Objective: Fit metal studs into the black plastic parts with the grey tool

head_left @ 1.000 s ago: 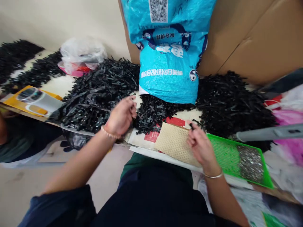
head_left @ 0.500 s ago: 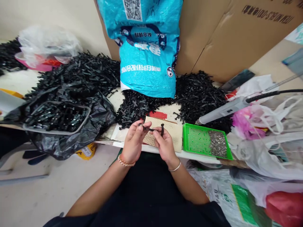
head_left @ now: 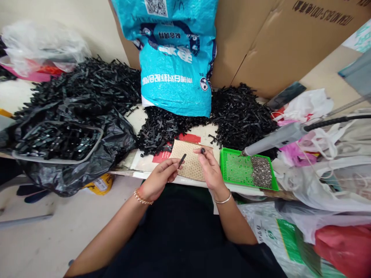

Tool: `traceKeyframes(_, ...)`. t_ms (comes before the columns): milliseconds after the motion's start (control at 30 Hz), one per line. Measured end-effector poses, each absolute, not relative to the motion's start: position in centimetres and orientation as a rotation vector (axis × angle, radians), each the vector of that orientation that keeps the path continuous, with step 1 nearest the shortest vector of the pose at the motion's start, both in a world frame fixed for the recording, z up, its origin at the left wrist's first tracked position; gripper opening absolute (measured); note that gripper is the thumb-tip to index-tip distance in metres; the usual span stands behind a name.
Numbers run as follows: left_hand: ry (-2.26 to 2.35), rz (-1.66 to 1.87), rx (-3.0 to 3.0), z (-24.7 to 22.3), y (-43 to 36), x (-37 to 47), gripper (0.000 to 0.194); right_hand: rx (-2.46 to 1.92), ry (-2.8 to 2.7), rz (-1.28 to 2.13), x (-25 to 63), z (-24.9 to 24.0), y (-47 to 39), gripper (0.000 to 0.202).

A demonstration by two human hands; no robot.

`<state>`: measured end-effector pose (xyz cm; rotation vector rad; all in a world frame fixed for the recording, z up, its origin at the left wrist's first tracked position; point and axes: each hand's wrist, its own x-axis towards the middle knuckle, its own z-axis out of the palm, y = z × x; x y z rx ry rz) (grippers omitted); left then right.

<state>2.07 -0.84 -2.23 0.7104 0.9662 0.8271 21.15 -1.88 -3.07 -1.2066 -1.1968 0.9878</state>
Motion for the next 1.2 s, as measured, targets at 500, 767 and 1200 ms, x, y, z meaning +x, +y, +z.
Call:
traceKeyframes(500, 0.805, 0.752, 0.648, -0.7, -1.8, 3.1, 0.03, -0.944, -1.241, 0.886, 20.5, -2.8, -3.2, 0.016)
traceKeyframes(767, 0.806, 0.775, 0.687, -0.4, -2.0, 2.9, 0.027, -1.07, -1.823, 0.475, 21.7, -2.9, -4.1, 0.035)
traceKeyframes(1200, 0.868, 0.817, 0.755, -0.3, -2.2, 3.1, 0.023, -1.152, -1.841, 0.384, 21.9, -4.2, -4.8, 0.038)
